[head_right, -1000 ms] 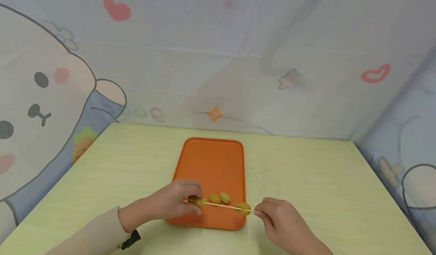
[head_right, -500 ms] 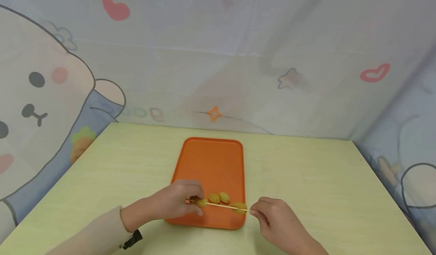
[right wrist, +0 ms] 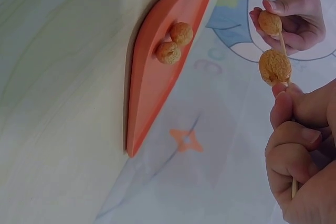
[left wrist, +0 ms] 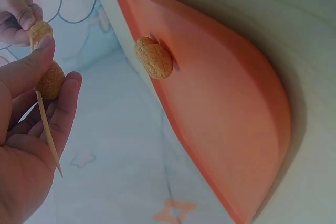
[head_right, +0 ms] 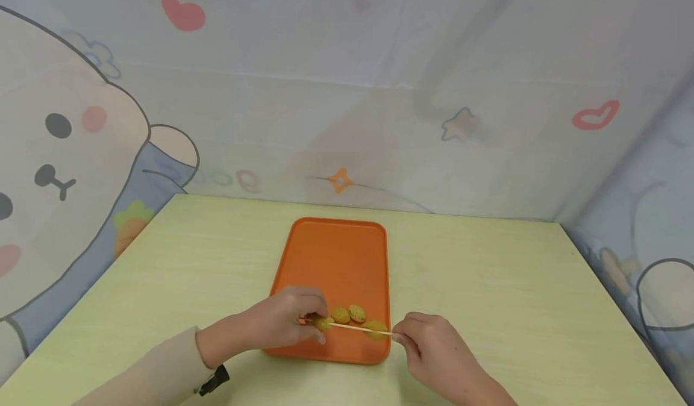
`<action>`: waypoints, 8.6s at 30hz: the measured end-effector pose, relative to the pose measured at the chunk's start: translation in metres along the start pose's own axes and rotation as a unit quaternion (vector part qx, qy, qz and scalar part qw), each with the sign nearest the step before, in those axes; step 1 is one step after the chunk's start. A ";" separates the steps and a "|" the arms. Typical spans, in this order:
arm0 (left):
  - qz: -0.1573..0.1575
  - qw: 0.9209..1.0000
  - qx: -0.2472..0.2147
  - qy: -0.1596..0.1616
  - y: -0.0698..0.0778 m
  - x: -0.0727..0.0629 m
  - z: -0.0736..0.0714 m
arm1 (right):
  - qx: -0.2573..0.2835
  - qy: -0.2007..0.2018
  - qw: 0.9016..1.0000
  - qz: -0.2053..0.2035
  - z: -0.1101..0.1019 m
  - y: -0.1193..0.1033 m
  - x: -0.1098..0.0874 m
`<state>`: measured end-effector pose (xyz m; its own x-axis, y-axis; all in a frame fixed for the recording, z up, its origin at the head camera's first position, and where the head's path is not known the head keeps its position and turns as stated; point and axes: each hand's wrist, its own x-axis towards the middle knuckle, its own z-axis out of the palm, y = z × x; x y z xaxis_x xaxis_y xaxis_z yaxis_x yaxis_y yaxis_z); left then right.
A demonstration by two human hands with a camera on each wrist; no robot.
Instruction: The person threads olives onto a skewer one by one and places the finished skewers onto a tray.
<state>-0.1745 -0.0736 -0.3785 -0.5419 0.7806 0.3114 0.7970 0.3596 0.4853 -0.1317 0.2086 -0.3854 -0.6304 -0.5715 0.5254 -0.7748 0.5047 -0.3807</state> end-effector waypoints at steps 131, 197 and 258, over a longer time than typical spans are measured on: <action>-0.173 0.977 -0.010 -0.124 -0.053 0.042 0.034 | -0.044 0.110 0.992 -0.039 -0.057 0.018 -0.042; -0.141 0.984 -0.103 0.023 -0.016 -0.025 -0.033 | 0.000 0.096 0.993 -0.070 -0.045 0.022 -0.034; -0.078 0.991 -0.094 0.048 0.004 -0.035 -0.010 | -0.004 0.023 1.000 0.000 -0.027 0.016 -0.038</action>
<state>-0.1553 -0.1044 -0.3793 -0.6847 0.6671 0.2935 0.6429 0.3632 0.6744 -0.1192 0.2558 -0.3908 -0.6275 -0.5411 0.5599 -0.7742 0.5098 -0.3751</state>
